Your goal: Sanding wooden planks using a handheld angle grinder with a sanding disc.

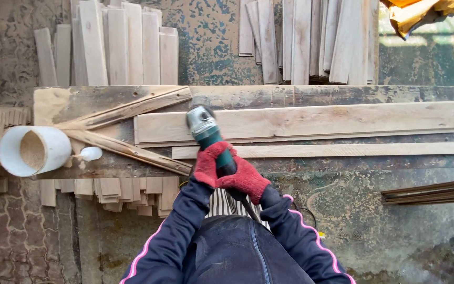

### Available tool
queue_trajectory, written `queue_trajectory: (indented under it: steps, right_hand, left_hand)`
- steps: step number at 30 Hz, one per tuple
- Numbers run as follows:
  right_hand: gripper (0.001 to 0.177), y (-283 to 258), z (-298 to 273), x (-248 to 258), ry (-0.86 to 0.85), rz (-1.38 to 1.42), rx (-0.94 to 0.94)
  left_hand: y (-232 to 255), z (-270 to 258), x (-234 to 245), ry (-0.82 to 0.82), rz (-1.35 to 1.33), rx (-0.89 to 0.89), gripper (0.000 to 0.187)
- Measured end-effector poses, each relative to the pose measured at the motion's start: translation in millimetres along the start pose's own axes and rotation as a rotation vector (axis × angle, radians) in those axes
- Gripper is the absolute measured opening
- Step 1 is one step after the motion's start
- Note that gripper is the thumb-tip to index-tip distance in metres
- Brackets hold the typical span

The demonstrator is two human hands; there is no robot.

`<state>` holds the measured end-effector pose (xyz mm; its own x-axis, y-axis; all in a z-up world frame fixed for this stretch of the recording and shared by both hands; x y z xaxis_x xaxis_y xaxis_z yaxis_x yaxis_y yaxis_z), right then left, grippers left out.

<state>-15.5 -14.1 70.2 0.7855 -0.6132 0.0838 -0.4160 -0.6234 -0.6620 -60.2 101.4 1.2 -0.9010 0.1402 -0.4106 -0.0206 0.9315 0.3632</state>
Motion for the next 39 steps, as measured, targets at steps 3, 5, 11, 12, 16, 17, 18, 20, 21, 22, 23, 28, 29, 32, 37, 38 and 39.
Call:
queue_trajectory:
  steps: [3, 5, 11, 12, 16, 17, 18, 20, 21, 22, 23, 28, 29, 32, 37, 38, 39]
  right_hand:
    - [0.057, 12.8, -17.7, 43.7, 0.132, 0.114, -0.019]
    - [0.056, 33.2, -24.1, 75.6, 0.213, 0.151, -0.046]
    - [0.053, 100.9, -37.3, 146.6, 0.453, 0.305, -0.082]
    - [0.050, 101.5, -45.3, 151.0, 0.498, 0.298, -0.081]
    - [0.047, 93.2, -59.4, 153.9, 0.484, 0.326, -0.072]
    - [0.048, 97.6, -56.9, 152.8, 0.459, 0.328, -0.063]
    - [0.049, 101.9, -54.8, 151.3, 0.434, 0.330, -0.054]
    - [0.052, 109.4, -50.1, 141.0, 0.402, 0.288, -0.061]
    - [0.055, 113.2, -47.7, 135.8, 0.373, 0.240, -0.071]
    - [0.055, 113.5, -42.7, 130.0, 0.371, 0.240, -0.070]
    - [0.059, 113.9, -37.8, 120.7, 0.315, 0.177, -0.069]
    - [0.072, 103.0, -30.2, 88.9, 0.173, 0.045, -0.056]
    - [0.072, 105.5, -29.9, 89.5, 0.178, 0.054, -0.053]
    - [0.065, 107.6, -36.2, 101.2, 0.241, 0.139, -0.048]
    - [0.057, 112.7, -52.5, 129.0, 0.388, 0.275, -0.031]
    - [0.055, 104.2, -59.3, 127.6, 0.399, 0.264, -0.039]
    - [0.054, 95.6, -65.4, 124.3, 0.409, 0.260, -0.046]
  left_hand:
    - [-42.4, 3.1, -54.9, -0.096, 0.040, 0.135, 0.023]
    - [-88.9, 20.7, -74.7, -0.144, 0.101, 0.154, 0.031]
    - [-181.5, 16.1, -133.9, -0.305, 0.299, 0.142, 0.053]
    - [-189.7, 11.7, -139.4, -0.318, 0.323, 0.146, 0.053]
    - [-184.8, -3.4, -140.0, -0.311, 0.352, 0.139, 0.058]
    - [-183.1, -3.8, -134.5, -0.303, 0.354, 0.137, 0.053]
    - [-181.2, -4.5, -128.8, -0.294, 0.355, 0.135, 0.049]
    - [-168.6, -11.8, -120.1, -0.263, 0.353, 0.131, 0.047]
    - [-162.8, -15.3, -115.3, -0.234, 0.346, 0.130, 0.045]
    - [-152.2, -20.9, -114.1, -0.233, 0.346, 0.128, 0.045]
    - [-140.6, -26.6, -108.2, -0.148, 0.327, 0.117, 0.047]
    - [-125.2, -11.8, -59.8, 0.017, 0.391, 0.108, 0.053]
    - [-124.6, -18.2, -65.5, 0.059, 0.407, 0.081, 0.050]
    - [-130.7, -25.7, -87.6, -0.030, 0.351, 0.086, 0.045]
    - [-162.7, -19.8, -111.0, -0.255, 0.281, 0.122, 0.044]
    - [-162.7, -23.2, -114.7, -0.252, 0.325, 0.122, 0.046]
    - [-161.1, -26.3, -117.5, -0.248, 0.374, 0.119, 0.048]
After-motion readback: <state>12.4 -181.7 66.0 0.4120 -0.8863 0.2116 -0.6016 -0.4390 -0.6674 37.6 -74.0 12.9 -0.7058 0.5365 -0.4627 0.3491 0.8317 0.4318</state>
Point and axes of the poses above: each hand's wrist, its own z-axis towards the middle knuckle, its own x-axis out of the back of the hand, y = z × x, the point moved 4 cm from there along z, towards the middle knuckle, and after that the axes turned 4 degrees about -z, right-handed, at the moved point
